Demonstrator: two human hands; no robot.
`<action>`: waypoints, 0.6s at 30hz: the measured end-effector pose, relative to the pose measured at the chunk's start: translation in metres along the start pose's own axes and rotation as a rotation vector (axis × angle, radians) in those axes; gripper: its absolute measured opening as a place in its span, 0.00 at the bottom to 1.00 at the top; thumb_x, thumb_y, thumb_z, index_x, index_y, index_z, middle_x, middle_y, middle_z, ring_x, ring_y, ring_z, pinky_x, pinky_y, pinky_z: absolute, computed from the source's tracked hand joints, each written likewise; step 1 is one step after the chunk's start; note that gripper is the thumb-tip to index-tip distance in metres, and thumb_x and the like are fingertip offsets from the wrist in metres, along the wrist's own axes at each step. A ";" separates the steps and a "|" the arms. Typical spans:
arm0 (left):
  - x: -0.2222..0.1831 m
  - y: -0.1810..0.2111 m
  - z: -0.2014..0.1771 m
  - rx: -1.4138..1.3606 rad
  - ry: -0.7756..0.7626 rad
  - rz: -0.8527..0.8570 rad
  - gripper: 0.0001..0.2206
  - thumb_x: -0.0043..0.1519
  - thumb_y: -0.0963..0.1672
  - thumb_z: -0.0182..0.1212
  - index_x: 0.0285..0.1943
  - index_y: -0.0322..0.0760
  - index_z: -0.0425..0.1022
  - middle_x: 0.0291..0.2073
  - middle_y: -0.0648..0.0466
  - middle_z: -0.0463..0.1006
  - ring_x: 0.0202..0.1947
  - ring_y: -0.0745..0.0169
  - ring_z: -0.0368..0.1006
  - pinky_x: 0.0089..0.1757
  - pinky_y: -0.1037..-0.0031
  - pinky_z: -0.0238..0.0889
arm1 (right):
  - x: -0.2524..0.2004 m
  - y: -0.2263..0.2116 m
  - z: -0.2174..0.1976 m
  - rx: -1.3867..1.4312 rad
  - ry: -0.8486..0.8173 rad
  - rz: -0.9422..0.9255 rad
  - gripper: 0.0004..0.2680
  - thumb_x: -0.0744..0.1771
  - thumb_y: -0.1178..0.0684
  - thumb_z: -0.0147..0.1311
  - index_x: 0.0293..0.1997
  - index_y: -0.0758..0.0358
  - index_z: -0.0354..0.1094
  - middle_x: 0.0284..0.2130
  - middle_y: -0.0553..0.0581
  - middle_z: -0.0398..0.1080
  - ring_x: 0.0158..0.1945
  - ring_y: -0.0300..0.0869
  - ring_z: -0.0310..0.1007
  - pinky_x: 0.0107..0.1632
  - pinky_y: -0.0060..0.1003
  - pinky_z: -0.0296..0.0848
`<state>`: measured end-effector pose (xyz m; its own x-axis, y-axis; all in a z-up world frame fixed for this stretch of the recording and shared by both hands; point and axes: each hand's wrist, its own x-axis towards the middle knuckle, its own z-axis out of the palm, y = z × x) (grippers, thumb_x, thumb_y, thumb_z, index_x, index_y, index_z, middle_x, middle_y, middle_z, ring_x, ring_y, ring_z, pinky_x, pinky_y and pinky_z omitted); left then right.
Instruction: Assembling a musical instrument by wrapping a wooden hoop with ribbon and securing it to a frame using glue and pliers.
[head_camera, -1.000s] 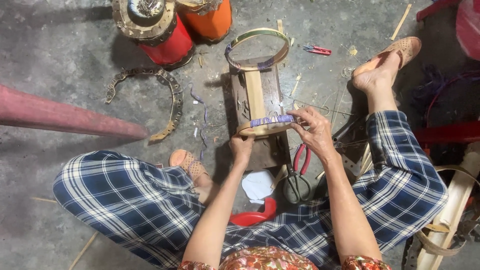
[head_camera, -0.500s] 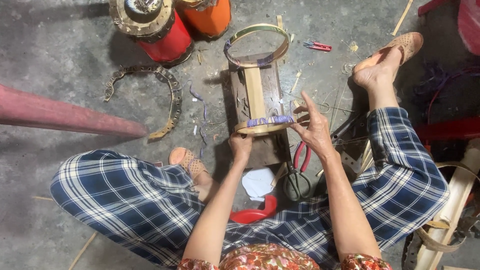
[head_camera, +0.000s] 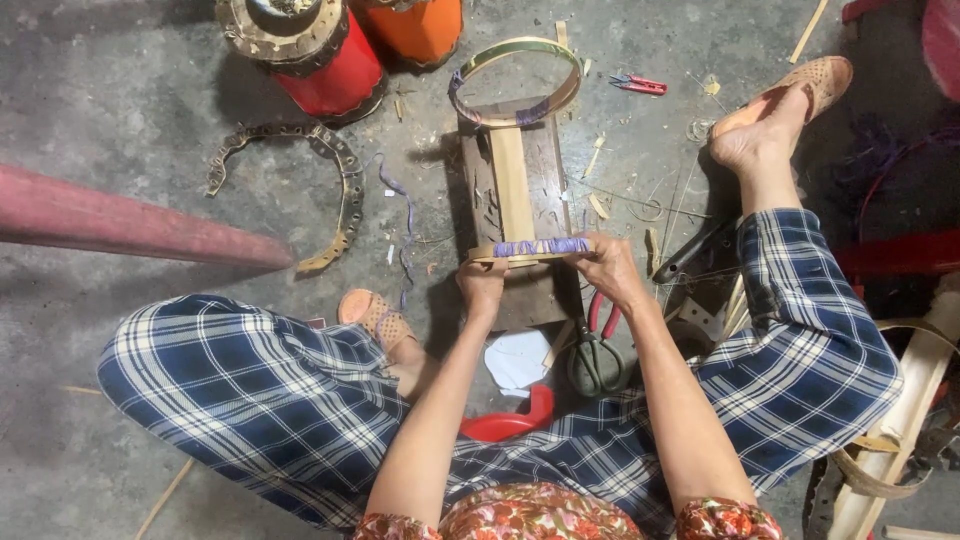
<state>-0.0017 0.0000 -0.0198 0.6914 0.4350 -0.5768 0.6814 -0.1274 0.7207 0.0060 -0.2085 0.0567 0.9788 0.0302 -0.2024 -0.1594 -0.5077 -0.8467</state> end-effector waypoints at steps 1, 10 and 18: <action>-0.002 0.003 -0.002 0.001 -0.001 0.000 0.11 0.47 0.42 0.67 0.36 0.29 0.84 0.26 0.45 0.84 0.33 0.52 0.83 0.34 0.66 0.73 | 0.001 0.002 0.001 0.000 0.001 0.001 0.04 0.63 0.54 0.69 0.37 0.54 0.80 0.25 0.55 0.77 0.30 0.39 0.75 0.37 0.35 0.74; -0.015 0.020 -0.010 -0.030 0.027 0.007 0.12 0.47 0.40 0.66 0.38 0.25 0.84 0.28 0.40 0.84 0.36 0.50 0.83 0.35 0.66 0.73 | -0.001 -0.001 -0.003 0.017 -0.029 0.040 0.03 0.62 0.56 0.67 0.35 0.57 0.79 0.24 0.56 0.77 0.32 0.39 0.74 0.38 0.37 0.72; -0.019 0.010 -0.007 -0.140 0.133 0.065 0.18 0.49 0.39 0.68 0.49 0.42 0.78 0.32 0.47 0.82 0.32 0.56 0.83 0.34 0.71 0.75 | 0.001 0.015 0.009 0.055 0.035 0.077 0.02 0.61 0.55 0.67 0.32 0.53 0.79 0.21 0.49 0.75 0.29 0.34 0.71 0.36 0.30 0.70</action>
<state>-0.0093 -0.0034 0.0010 0.6886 0.5452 -0.4781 0.5901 -0.0381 0.8064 0.0033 -0.2080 0.0392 0.9672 -0.0376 -0.2513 -0.2401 -0.4589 -0.8554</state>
